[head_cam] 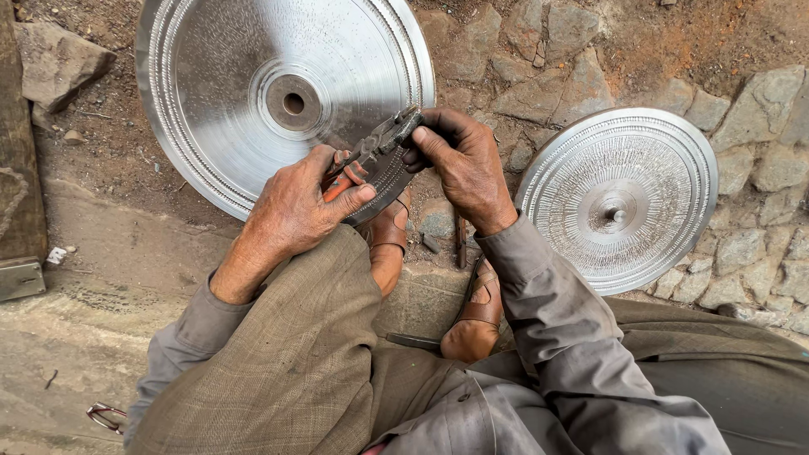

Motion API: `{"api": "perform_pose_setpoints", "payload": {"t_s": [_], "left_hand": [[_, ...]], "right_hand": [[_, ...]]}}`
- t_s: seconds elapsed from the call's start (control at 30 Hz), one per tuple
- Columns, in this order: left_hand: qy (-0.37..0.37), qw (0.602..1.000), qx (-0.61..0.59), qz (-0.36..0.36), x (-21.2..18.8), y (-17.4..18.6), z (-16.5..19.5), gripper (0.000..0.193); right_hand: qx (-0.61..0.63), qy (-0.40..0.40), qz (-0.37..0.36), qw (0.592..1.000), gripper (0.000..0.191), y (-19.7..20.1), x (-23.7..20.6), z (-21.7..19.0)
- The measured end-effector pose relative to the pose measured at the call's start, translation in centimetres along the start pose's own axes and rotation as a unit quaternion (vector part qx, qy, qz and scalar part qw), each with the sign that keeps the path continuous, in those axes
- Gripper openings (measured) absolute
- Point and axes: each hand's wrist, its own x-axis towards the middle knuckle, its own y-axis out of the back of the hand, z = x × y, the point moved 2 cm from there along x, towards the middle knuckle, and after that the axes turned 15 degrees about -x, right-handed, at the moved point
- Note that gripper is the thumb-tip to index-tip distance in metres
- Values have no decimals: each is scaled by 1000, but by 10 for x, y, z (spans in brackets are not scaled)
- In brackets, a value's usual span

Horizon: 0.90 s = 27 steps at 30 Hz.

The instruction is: The person sits on the ground and uses pliers to hold a metal disc while striking it with a hammer to shape its edge. The person repeatedly repositions the pliers and hammers along the rim of the disc.

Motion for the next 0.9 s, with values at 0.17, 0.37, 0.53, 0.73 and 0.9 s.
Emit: {"api": "perform_pose_setpoints", "payload": {"t_s": [0.17,0.37,0.53,0.73,0.9], "left_hand": [[-10,1000,-3,5,-1,1,3,64],[-17,1000,-15,3,1,-1,5,64],[-30,999,-7,14,0,1,4,62],[-53,998,-16,17,-1,4,2,62],[-39,999,6,5,1,6,-2,64]], "right_hand": [[-50,7,1,999,18,-2,0,1],[-44,55,-15,997,18,1,2,-4],[-57,56,-26,996,19,2,4,-10],[-114,64,-30,991,18,7,5,-10],[-98,43,-91,990,16,15,10,-7]]}}
